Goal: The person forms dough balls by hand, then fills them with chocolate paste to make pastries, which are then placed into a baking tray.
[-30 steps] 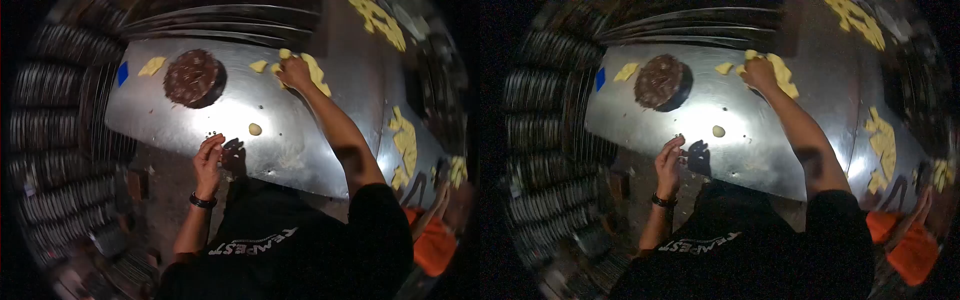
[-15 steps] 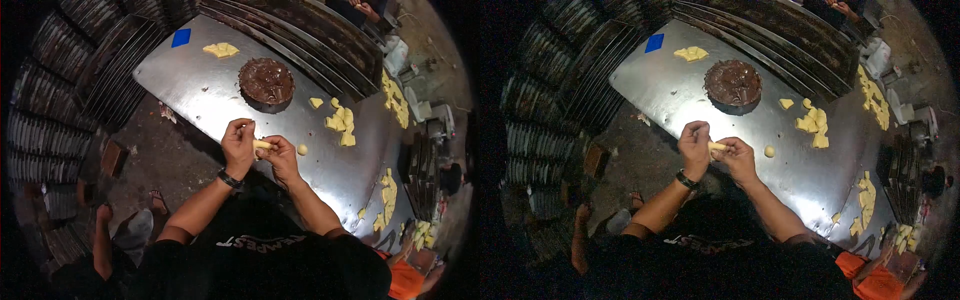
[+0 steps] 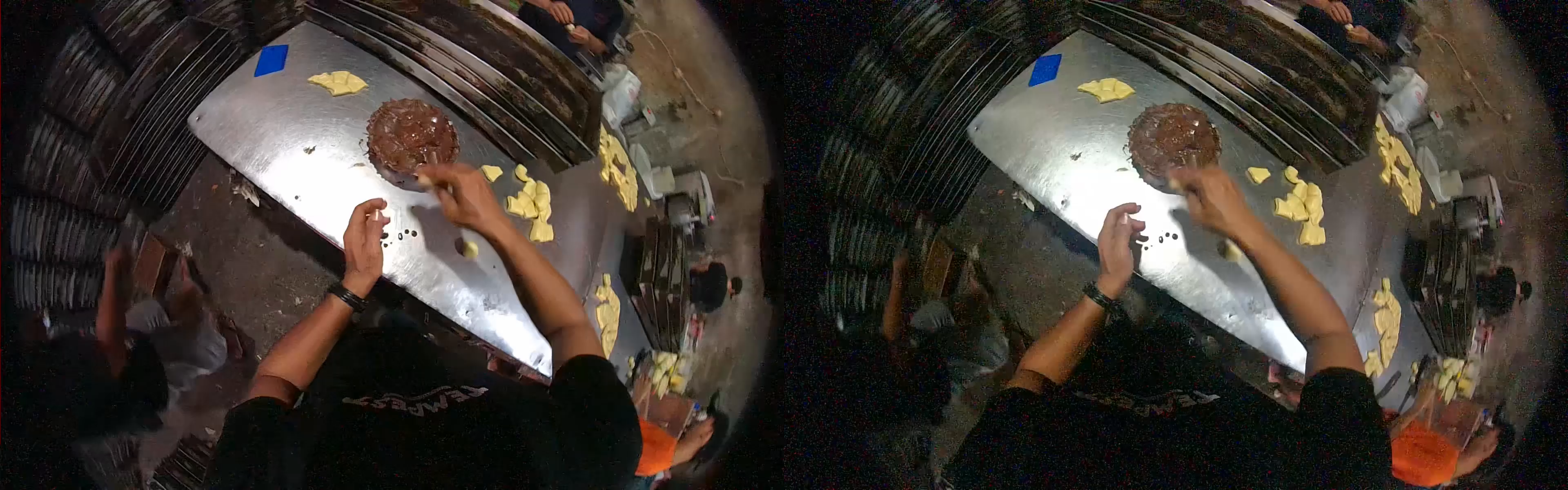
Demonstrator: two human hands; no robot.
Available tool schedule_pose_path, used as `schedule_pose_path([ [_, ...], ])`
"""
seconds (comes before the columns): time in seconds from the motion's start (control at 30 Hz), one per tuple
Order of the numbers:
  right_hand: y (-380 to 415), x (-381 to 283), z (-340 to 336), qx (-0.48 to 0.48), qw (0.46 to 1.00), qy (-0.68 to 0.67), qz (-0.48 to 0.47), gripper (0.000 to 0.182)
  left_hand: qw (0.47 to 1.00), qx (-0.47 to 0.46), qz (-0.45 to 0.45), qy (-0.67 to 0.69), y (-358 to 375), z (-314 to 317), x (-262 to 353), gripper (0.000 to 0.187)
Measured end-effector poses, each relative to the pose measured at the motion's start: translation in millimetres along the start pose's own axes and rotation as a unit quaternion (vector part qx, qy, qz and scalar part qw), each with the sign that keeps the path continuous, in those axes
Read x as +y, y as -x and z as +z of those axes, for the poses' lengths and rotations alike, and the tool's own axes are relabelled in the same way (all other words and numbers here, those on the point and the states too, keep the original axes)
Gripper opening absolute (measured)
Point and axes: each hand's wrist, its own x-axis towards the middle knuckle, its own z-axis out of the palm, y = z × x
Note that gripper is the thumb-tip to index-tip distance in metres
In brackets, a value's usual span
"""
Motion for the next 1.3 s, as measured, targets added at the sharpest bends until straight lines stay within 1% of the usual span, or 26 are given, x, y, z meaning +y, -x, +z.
schedule_pose_path([
  [0.07,-25.9,50.6,11.8,0.052,0.990,0.084,-0.105,0.030,1.000,0.007,-0.011,-0.013,9.8,-3.4,-3.5,0.027],
  [0.1,-33.8,62.0,15.1,0.037,0.990,0.088,-0.107,0.028,1.000,0.012,-0.016,-0.022,15.5,-4.2,-3.5,0.024],
  [0.2,-44.3,82.6,27.8,-0.033,0.991,0.080,-0.098,0.027,0.995,0.088,-0.037,0.010,36.6,-4.5,-0.8,0.021],
  [0.3,-46.2,102.5,29.4,-0.102,0.989,-0.080,-0.071,0.025,0.986,0.152,-0.060,0.043,56.6,-1.3,-3.9,0.019],
  [0.33,-45.1,110.0,24.1,-0.188,0.968,-0.166,-0.008,0.028,0.982,0.172,-0.064,0.055,60.3,0.5,-4.3,0.018],
  [0.37,-37.6,113.0,24.9,-0.231,0.925,-0.296,0.064,0.030,0.977,0.189,-0.068,0.069,63.5,3.4,-4.2,0.017],
  [0.4,-27.1,114.3,25.0,-0.266,0.859,-0.417,0.135,0.031,0.978,0.186,-0.090,0.040,65.6,7.5,3.8,0.020],
  [0.43,-17.6,110.0,21.2,-0.291,0.773,-0.527,0.200,0.033,0.978,0.176,-0.093,0.063,64.5,10.1,3.2,0.025],
  [0.47,-3.1,103.4,13.7,-0.294,0.725,-0.585,0.213,0.037,0.978,0.166,-0.093,0.086,60.3,12.1,1.8,0.030],
  [0.5,13.6,92.1,20.4,-0.241,0.644,-0.677,0.261,0.040,0.977,0.155,-0.093,0.109,55.9,13.6,1.9,0.035],
  [0.57,45.0,66.6,28.9,-0.185,0.502,-0.808,0.248,0.048,0.971,0.090,-0.182,0.124,46.1,20.9,18.0,0.048],
  [0.6,57.6,59.4,36.8,-0.193,0.440,-0.851,0.212,0.051,0.963,0.055,-0.230,0.127,40.4,24.3,23.5,0.054],
  [0.63,68.9,49.3,43.2,-0.195,0.375,-0.890,0.174,0.055,0.973,-0.005,-0.194,0.124,33.1,27.1,16.8,0.064],
  [0.67,79.7,37.3,46.6,-0.158,0.361,-0.897,0.201,0.058,0.968,-0.069,-0.199,0.139,30.3,26.5,14.4,0.066],
  [0.7,86.8,25.0,49.6,-0.124,0.365,-0.895,0.224,0.059,0.957,-0.134,-0.205,0.155,29.1,30.3,25.7,0.068],
  [0.73,93.0,19.7,57.8,-0.106,0.354,-0.904,0.218,0.059,0.953,-0.159,-0.196,0.168,32.3,35.9,41.6,0.058],
  [0.83,107.0,-1.2,78.5,-0.045,0.341,-0.911,0.226,0.057,0.983,-0.141,-0.118,0.026,36.0,21.2,37.3,0.041],
  [0.87,107.9,-9.2,85.3,-0.028,0.340,-0.911,0.232,0.056,0.982,-0.123,-0.143,-0.022,37.1,13.5,40.0,0.023],
  [0.97,107.6,-34.0,109.2,0.003,0.336,-0.899,0.280,0.049,0.980,-0.065,-0.175,0.069,42.7,-9.9,26.3,0.016],
  [1.0,108.5,-39.2,116.4,0.021,0.344,-0.892,0.292,0.048,0.968,-0.052,-0.203,0.141,43.3,-17.6,23.5,0.010],
  [1.1,115.1,-51.1,131.2,0.059,0.356,-0.864,0.352,0.047,0.916,-0.052,-0.303,0.258,37.8,-48.8,13.5,0.013],
  [1.13,120.9,-51.3,128.6,0.064,0.353,-0.851,0.384,0.048,0.899,-0.066,-0.332,0.279,37.5,-56.1,11.0,0.011],
  [1.17,126.6,-51.6,124.6,0.072,0.349,-0.837,0.416,0.048,0.903,-0.054,-0.341,0.255,39.7,-58.9,7.0,0.011],
  [1.2,128.7,-53.7,117.2,0.083,0.331,-0.841,0.419,0.044,0.907,-0.044,-0.350,0.230,43.0,-57.6,6.4,0.011],
  [1.23,128.5,-57.4,112.6,0.081,0.452,-0.778,0.428,0.039,0.910,-0.036,-0.357,0.205,46.6,-54.2,5.7,0.012],
  [1.3,125.2,-60.2,103.0,0.066,0.668,-0.606,0.427,0.030,0.964,-0.129,-0.224,0.063,51.8,-37.8,11.7,0.020],
])
